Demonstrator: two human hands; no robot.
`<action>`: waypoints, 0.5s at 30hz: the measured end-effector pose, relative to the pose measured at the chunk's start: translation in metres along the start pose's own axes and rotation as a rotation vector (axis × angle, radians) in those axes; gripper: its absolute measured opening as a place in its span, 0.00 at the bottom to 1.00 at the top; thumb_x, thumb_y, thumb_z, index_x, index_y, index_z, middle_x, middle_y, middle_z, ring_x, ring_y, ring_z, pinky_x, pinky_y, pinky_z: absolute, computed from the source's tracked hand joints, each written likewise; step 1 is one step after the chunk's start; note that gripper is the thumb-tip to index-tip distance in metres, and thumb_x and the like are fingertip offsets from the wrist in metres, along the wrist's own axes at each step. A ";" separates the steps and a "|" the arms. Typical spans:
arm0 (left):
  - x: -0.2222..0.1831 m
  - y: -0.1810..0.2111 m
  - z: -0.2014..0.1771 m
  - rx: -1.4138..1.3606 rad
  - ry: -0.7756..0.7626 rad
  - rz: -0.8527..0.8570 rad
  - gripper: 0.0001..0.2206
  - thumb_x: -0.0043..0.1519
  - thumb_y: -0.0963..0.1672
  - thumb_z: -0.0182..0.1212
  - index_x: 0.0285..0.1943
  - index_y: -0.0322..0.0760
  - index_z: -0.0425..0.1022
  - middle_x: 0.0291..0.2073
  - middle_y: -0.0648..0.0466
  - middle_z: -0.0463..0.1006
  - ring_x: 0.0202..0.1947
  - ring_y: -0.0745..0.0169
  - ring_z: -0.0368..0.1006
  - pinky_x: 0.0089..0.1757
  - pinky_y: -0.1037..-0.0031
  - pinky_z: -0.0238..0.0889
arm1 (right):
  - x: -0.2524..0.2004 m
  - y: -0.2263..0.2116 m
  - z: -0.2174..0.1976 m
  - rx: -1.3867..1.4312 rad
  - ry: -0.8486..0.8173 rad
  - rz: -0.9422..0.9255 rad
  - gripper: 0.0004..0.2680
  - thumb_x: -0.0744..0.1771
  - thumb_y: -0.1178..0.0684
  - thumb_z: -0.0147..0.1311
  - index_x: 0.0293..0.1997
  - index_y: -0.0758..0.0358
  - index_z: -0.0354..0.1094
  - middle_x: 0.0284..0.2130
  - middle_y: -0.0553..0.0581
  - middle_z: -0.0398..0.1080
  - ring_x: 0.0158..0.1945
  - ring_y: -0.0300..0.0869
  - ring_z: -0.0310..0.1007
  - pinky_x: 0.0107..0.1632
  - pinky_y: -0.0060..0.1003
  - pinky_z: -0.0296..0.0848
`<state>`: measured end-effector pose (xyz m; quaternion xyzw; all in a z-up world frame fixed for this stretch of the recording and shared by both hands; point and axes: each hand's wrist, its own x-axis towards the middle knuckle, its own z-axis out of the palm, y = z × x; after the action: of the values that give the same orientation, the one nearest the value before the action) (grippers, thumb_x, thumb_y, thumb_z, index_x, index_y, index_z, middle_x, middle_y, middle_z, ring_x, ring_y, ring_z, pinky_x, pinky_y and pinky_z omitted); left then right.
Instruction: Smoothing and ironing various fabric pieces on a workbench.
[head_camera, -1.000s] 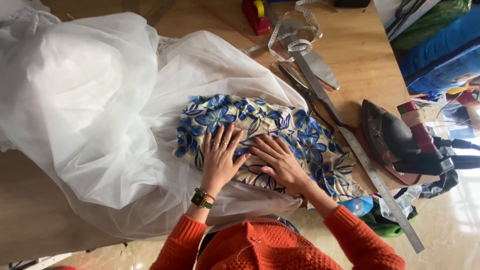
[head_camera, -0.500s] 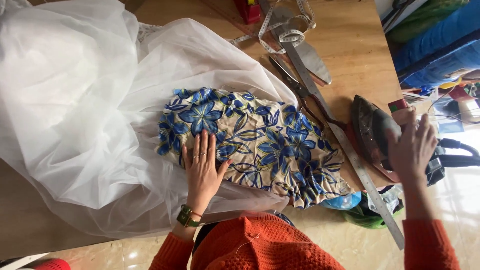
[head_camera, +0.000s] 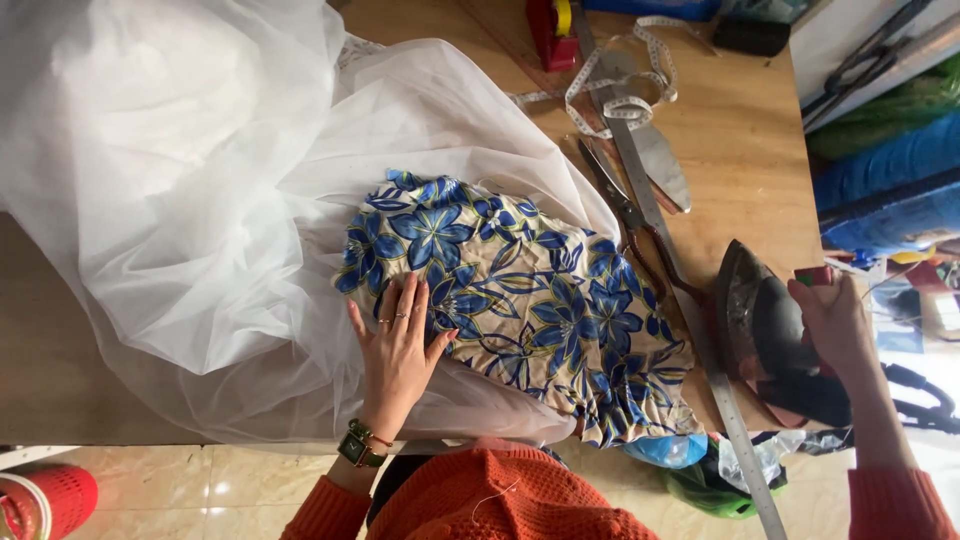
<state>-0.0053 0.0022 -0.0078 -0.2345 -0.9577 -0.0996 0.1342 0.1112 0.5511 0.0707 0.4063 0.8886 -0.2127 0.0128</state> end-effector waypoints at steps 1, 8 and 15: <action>-0.001 0.000 -0.001 0.000 -0.002 -0.008 0.36 0.64 0.61 0.50 0.76 0.41 0.59 0.77 0.55 0.53 0.73 0.54 0.55 0.66 0.33 0.32 | -0.012 -0.015 -0.006 -0.004 -0.004 -0.005 0.18 0.73 0.43 0.51 0.58 0.72 0.59 0.31 0.71 0.69 0.26 0.58 0.67 0.28 0.53 0.64; -0.001 -0.004 -0.003 -0.160 -0.024 0.003 0.24 0.65 0.56 0.53 0.65 0.44 0.66 0.74 0.49 0.56 0.74 0.49 0.52 0.65 0.29 0.32 | -0.083 -0.143 -0.007 -0.075 -0.143 -0.205 0.12 0.70 0.45 0.51 0.56 0.59 0.67 0.36 0.70 0.74 0.36 0.62 0.74 0.39 0.54 0.67; -0.006 -0.005 0.008 -0.209 0.051 -0.116 0.27 0.57 0.57 0.66 0.54 0.37 0.66 0.72 0.45 0.62 0.71 0.47 0.58 0.63 0.27 0.31 | -0.159 -0.275 0.048 -0.174 -0.360 -0.508 0.18 0.66 0.38 0.53 0.58 0.54 0.64 0.33 0.76 0.77 0.41 0.72 0.78 0.50 0.62 0.73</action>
<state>-0.0039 -0.0027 -0.0180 -0.1889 -0.9502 -0.2125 0.1275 0.0101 0.2590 0.1588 0.1251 0.9598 -0.2009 0.1507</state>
